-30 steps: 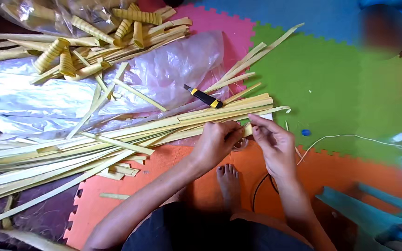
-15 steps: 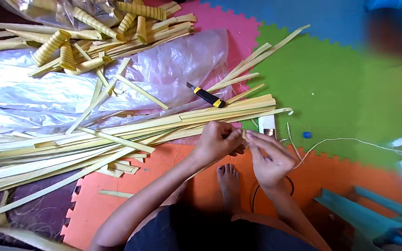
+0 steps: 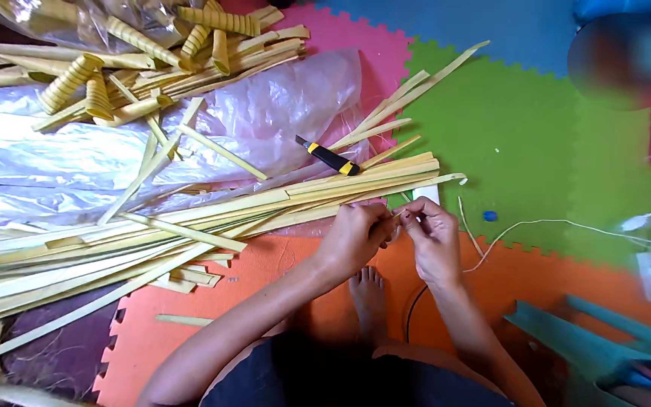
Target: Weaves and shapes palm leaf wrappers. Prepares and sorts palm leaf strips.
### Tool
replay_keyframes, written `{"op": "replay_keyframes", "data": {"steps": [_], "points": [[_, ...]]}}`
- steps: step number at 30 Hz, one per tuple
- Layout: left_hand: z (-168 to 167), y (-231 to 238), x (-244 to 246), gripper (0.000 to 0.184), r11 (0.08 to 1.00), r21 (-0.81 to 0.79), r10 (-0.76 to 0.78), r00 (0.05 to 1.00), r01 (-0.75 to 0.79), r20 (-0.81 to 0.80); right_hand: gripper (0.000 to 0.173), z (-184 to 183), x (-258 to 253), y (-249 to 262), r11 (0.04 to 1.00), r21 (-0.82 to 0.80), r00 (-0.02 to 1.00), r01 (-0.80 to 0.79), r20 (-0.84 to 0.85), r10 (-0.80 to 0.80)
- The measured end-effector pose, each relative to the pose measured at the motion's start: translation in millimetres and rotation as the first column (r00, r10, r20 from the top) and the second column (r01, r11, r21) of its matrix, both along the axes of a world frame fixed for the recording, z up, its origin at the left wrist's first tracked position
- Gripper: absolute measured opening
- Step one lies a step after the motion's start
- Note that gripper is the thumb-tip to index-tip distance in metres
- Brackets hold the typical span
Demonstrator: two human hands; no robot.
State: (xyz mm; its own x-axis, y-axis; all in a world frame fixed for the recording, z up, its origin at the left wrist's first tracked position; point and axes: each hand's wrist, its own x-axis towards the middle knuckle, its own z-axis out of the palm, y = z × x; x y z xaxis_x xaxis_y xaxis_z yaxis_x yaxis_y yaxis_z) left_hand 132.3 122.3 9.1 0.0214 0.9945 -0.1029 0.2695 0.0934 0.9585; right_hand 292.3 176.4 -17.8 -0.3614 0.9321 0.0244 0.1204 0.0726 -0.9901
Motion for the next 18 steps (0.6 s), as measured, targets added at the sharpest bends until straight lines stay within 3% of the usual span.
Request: {"op": "replay_keyframes", "data": {"steps": [3,5,7,12,15,18], "points": [[-2,-1,-4,0.012,0.999,-0.035,0.011,0.996,-0.008,0.084,0.019,-1,2,-2,0.996,-0.083,0.998,-0.037,-0.056,0.032],[-5,1,-11,0.011,0.995,-0.09,-0.012,0.977,0.032,0.214,0.015,0,10,4,0.966,-0.168,0.974,-0.195,-0.152,0.17],[-9,1,-15,0.013,0.984,-0.14,-0.054,0.933,0.111,0.355,0.021,1,15,7,0.942,-0.14,0.944,-0.305,-0.173,0.28],[-10,1,-5,0.017,0.978,-0.174,-0.017,0.881,0.112,0.472,0.004,-3,7,-4,0.993,0.024,0.984,-0.112,-0.133,0.114],[-10,0,-5,0.012,0.998,-0.028,-0.043,0.942,0.056,0.333,0.007,-1,3,-5,0.999,0.005,0.988,-0.038,-0.152,0.038],[-6,-2,-1,0.011,0.982,0.19,0.02,0.993,0.001,-0.113,0.011,0,-1,-5,0.997,-0.08,0.988,-0.001,-0.155,-0.011]]}}
